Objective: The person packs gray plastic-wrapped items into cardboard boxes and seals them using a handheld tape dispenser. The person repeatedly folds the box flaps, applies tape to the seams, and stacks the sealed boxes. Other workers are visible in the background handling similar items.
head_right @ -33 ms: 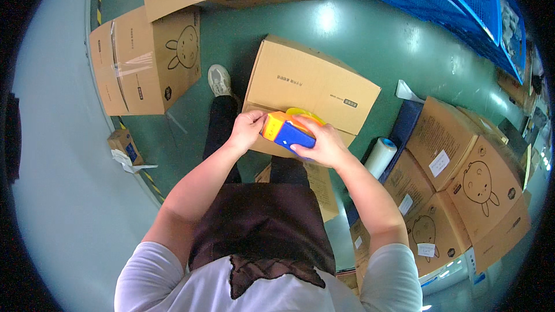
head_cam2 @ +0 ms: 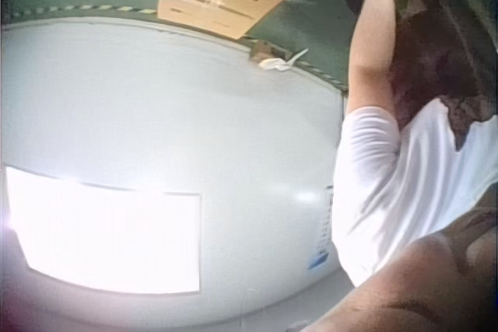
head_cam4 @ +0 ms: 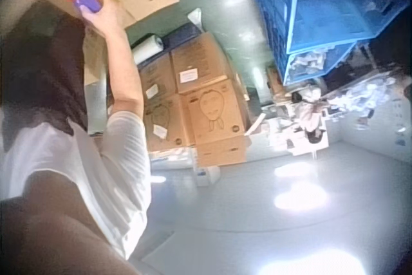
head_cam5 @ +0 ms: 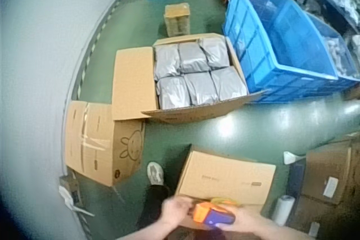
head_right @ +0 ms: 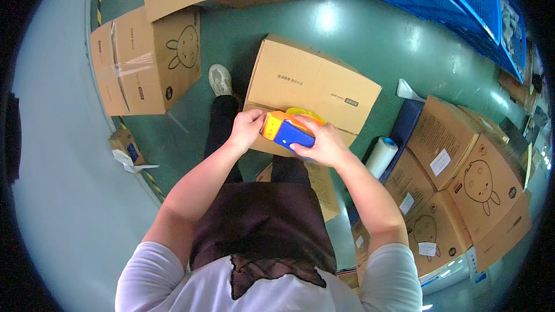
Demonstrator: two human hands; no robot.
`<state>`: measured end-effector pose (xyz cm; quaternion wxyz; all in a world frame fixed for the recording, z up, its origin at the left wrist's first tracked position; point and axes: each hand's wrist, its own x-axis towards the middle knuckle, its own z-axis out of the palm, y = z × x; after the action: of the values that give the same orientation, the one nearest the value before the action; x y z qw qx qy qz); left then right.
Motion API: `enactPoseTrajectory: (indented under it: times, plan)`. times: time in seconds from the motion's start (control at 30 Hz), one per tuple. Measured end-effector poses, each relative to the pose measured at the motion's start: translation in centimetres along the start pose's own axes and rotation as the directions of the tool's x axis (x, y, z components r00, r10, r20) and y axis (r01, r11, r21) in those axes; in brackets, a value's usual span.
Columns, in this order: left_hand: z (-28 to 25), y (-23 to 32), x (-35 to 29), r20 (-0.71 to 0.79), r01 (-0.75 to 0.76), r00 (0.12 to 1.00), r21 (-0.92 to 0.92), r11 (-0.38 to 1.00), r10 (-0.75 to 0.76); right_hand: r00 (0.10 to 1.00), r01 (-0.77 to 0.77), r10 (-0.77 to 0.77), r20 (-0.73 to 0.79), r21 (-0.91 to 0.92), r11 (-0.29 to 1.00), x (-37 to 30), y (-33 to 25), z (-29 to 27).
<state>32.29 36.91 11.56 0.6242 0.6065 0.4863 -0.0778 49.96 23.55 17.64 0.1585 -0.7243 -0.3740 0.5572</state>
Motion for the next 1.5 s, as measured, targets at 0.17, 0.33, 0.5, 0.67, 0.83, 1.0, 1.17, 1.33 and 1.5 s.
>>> enactPoseTrajectory:
  times: [0.17,0.33,0.5,0.67,0.83,1.0,1.17,1.33,1.5]
  plan:
    - [-17.2,-3.4,4.4,-0.356,0.179,0.886,-0.328,0.928,-0.297,0.990,-0.061,0.045,-0.135,-0.118,0.991,-5.0,4.9,-1.2]
    - [-5.1,1.1,2.7,0.280,0.230,0.957,-0.569,0.789,-0.076,0.986,0.050,-0.052,-0.160,-0.016,0.999,-3.9,3.4,-1.2]
    - [0.5,0.2,4.7,0.305,0.335,0.940,-0.741,0.582,-0.153,0.980,0.129,-0.117,-0.160,0.066,0.989,-1.7,1.0,-0.6]
    - [0.3,-1.2,3.8,0.407,0.338,0.907,-0.550,0.764,-0.108,0.991,0.081,-0.070,-0.112,0.096,0.992,-1.1,1.7,-0.2]
    - [-0.1,-0.5,1.5,0.584,0.428,0.808,-0.495,0.756,-0.075,0.992,0.083,-0.076,-0.097,0.074,0.994,-0.8,2.3,-0.4]
    - [0.3,-0.5,2.1,0.576,0.512,0.792,-0.444,0.735,-0.204,0.990,0.096,-0.093,-0.108,0.024,0.995,-0.7,1.9,-0.2]
    - [-0.1,-0.9,1.6,0.318,0.348,0.924,-0.469,0.812,-0.213,0.997,0.045,-0.049,-0.055,-0.075,0.996,-0.8,0.2,-0.6]
    - [-9.5,-1.5,3.8,0.064,0.291,0.956,-0.282,0.914,-0.285,0.983,-0.181,0.170,-0.070,-0.195,0.964,-1.9,0.4,-0.9]
    - [-11.2,-1.6,5.8,0.112,0.288,0.957,-0.232,0.929,-0.269,0.952,-0.305,0.290,-0.097,-0.379,0.874,-0.2,-0.8,-0.2]
